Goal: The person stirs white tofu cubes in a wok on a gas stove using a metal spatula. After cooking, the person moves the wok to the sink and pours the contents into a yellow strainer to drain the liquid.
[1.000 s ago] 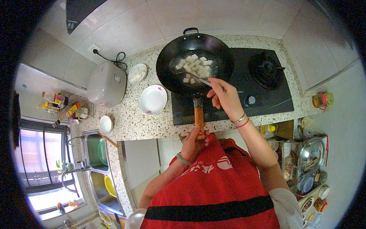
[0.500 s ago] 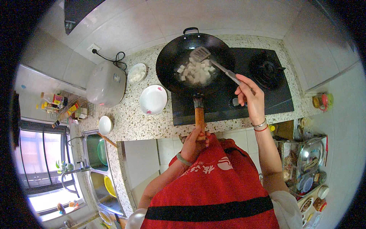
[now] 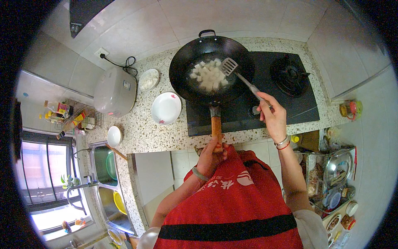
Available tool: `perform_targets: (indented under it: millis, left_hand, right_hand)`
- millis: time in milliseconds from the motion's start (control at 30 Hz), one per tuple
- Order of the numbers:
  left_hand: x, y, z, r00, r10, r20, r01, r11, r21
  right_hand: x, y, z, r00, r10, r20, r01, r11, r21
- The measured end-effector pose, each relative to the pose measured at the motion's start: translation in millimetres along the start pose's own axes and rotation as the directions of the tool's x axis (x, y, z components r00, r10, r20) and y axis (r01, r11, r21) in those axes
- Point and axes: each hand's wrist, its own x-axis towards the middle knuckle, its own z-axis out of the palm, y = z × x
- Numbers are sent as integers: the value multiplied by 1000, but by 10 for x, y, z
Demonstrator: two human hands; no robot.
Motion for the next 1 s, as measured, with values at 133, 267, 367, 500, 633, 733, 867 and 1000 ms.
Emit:
perform_targets:
  millis: [133,267,367,500,633,733,867,1000]
  left_hand:
    - [1,-2,7,1000,-1,-9,1,1000,3]
    - [-9,4,27,1000,-2,-12,2,1000,7]
    - [-32,12,42,1000,-4,-17,4,1000,15]
    - [-31,0,25,1000,-8,-22,8,1000,19]
    - [-30,-8,8,1000,-17,-21,18,1000,11]
    - [-34,-6,9,1000,-19,-24,19,1000,17]
    - [-47,4,39,999,-24,-23,24,1000,19]
    - [-33,-22,6,1000,-13,-24,13,1000,8]
  right_hand:
    - [-39,23,-7,999,-36,-17,34,996,-85]
    - [-53,52,-4,999,29,-37,-29,999,-16]
    - [-58,154,-18,997,70,-39,-67,994,89]
    - [-90,222,-4,996,88,-34,-81,983,164]
    - [-95,261,-34,980,193,43,-197,937,287]
    - [-99,172,-50,936,314,156,-351,826,440]
    - [-44,169,-93,838,419,351,-546,672,501]
    - [-71,85,-36,851,406,332,-516,762,391]
